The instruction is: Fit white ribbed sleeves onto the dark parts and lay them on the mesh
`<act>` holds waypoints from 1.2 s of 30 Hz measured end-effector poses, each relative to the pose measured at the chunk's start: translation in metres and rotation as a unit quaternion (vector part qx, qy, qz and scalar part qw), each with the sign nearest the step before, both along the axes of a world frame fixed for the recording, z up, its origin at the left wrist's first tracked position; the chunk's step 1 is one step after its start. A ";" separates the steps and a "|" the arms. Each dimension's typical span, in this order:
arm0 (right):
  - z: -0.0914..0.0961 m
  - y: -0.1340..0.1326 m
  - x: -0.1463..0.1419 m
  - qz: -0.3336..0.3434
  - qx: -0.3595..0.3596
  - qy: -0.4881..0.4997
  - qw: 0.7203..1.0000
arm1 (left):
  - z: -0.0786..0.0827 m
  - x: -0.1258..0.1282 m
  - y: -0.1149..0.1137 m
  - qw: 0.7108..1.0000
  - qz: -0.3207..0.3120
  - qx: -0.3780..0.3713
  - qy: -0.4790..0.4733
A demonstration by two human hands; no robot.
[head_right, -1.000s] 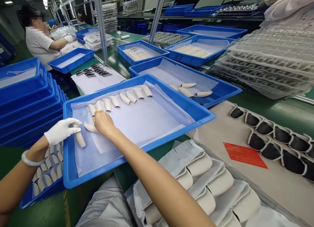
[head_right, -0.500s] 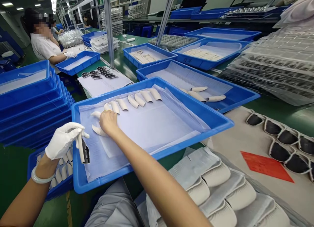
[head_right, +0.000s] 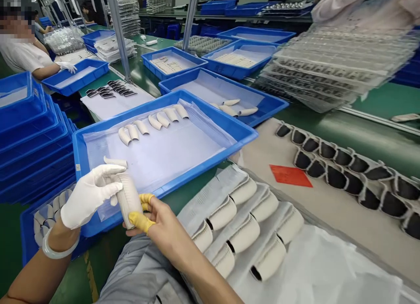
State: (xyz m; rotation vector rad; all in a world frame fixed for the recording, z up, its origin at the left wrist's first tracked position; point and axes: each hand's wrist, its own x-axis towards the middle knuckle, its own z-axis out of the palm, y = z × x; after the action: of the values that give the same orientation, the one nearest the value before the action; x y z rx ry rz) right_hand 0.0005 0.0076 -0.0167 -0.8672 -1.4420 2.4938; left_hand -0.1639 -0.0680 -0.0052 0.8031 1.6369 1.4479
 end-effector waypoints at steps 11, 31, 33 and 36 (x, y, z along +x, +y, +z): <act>0.005 -0.025 0.038 -0.041 -0.030 0.022 0.998 | 0.011 0.045 0.005 0.990 0.015 -0.024 0.139; 0.013 -0.017 0.071 -0.074 0.092 -0.012 0.993 | 0.030 0.089 0.027 0.920 -0.091 0.148 0.352; 0.017 -0.018 0.072 -0.075 0.050 0.009 0.996 | 0.030 0.090 0.030 0.936 -0.091 0.143 0.309; 0.022 -0.026 0.077 -0.084 -0.019 0.047 0.995 | 0.025 0.087 0.034 0.971 -0.092 0.143 0.166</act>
State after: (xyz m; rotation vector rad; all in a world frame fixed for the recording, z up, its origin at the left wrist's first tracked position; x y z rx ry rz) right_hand 0.0770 -0.0181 0.0057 -0.8281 -1.2427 2.4102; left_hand -0.0773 -0.0336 0.0202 1.3864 1.5567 1.4942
